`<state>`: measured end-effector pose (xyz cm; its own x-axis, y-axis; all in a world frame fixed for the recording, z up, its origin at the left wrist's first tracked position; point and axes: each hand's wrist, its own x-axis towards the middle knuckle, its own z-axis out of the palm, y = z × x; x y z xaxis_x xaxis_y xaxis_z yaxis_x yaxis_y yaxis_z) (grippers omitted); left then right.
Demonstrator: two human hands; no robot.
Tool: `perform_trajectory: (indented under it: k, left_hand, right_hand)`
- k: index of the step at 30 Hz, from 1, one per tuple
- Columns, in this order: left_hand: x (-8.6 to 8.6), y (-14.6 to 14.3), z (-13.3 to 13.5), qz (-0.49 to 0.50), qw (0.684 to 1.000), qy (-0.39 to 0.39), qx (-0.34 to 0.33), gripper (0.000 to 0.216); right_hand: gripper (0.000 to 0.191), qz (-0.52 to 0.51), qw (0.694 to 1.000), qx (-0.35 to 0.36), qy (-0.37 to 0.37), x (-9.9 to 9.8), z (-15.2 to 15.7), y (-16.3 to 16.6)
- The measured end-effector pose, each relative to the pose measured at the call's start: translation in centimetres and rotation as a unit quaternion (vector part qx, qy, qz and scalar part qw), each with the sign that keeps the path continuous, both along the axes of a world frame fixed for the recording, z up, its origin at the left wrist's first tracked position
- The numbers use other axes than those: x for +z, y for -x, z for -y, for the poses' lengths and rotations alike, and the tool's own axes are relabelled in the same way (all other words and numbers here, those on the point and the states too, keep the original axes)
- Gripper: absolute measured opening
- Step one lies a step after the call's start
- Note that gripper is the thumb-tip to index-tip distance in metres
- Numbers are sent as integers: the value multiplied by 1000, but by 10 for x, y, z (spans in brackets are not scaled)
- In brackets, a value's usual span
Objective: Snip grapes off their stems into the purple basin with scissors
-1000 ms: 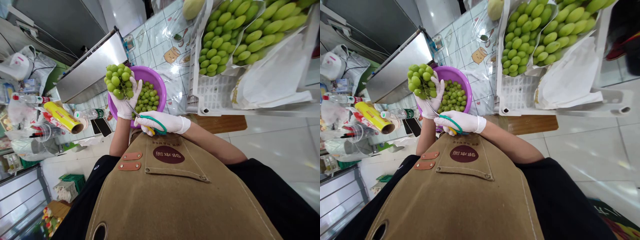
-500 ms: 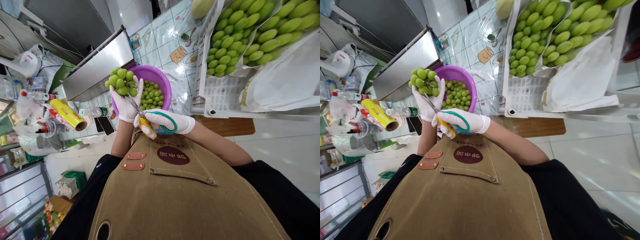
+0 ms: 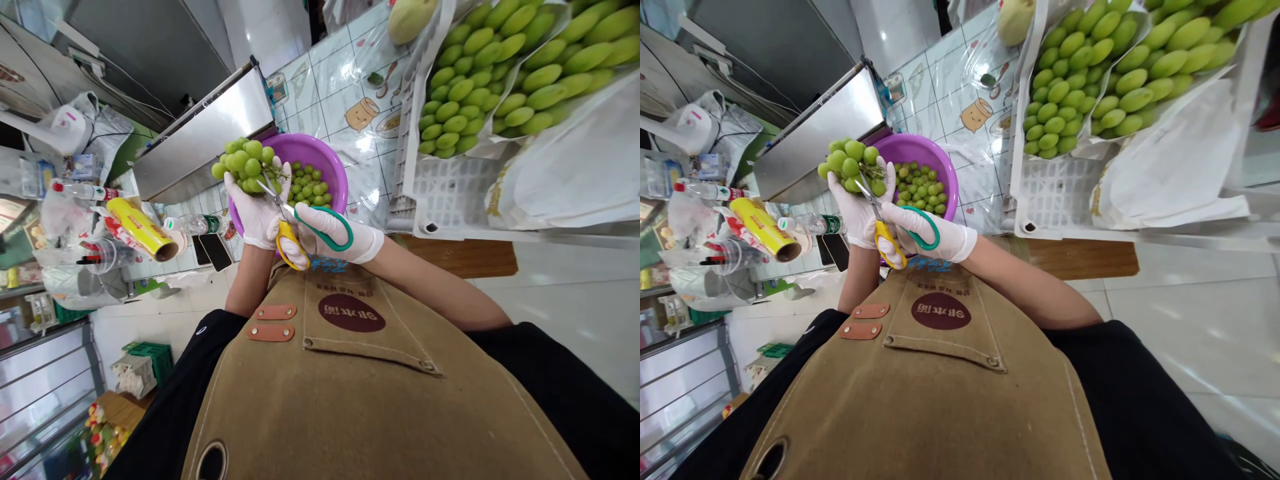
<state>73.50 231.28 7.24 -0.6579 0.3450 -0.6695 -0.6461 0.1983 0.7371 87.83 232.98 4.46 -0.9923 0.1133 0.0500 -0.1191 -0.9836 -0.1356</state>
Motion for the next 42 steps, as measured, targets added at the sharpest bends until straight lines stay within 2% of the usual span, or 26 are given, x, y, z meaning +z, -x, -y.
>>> perform_trajectory:
  k: [8, 10, 12, 14, 16, 18, 20, 24, 27, 32, 36, 40, 42]
  left_hand:
    - [17, -18, -18, -18, 997, 4, 72, 71]
    - [16, -17, -17, -29, 996, -2, 82, 69]
    - [12, -13, -13, -50, 996, -9, 79, 65]
    - [6, -10, -8, -87, 994, -17, 63, 59]
    - [3, -10, -6, -128, 990, -21, 57, 54]
    - [4, -14, -7, -148, 986, -19, 67, 51]
    - [6, -20, -9, -150, 985, -14, 79, 51]
    - [8, -28, -8, -160, 985, -16, 58, 51]
    - [5, -28, -2, -168, 985, -26, 36, 51]
    - [-1, -26, 4, -166, 986, -30, 18, 59]
    - [-1, -26, 4, -161, 986, -27, 18, 64]
    - [0, -26, 2, -137, 989, -14, 50, 59]
    - [1, -27, 1, -103, 994, 10, 45, 55]
  right_hand:
    - [67, 13, 1000, 5, -18, 6, -8, -6]
    - [67, 18, 999, -5, -51, 10, -11, -10]
    - [60, 73, 988, -39, -128, 14, -13, -13]
    - [48, 202, 947, -129, -214, 14, -15, -11]
    - [41, 328, 871, -247, -270, 10, -16, -4]
    - [42, 380, 810, -331, -300, 4, -17, 7]
    - [43, 381, 787, -357, -329, -1, -19, 16]
    - [47, 386, 791, -303, -366, -3, -21, 25]
    - [47, 393, 805, -272, -350, -3, -20, 24]
    - [39, 379, 834, -283, -285, -10, -20, 24]
    - [39, 362, 840, -312, -257, -15, -21, 25]
    - [41, 366, 845, -304, -244, -14, -21, 23]
    - [43, 366, 849, -288, -251, -12, -21, 21]
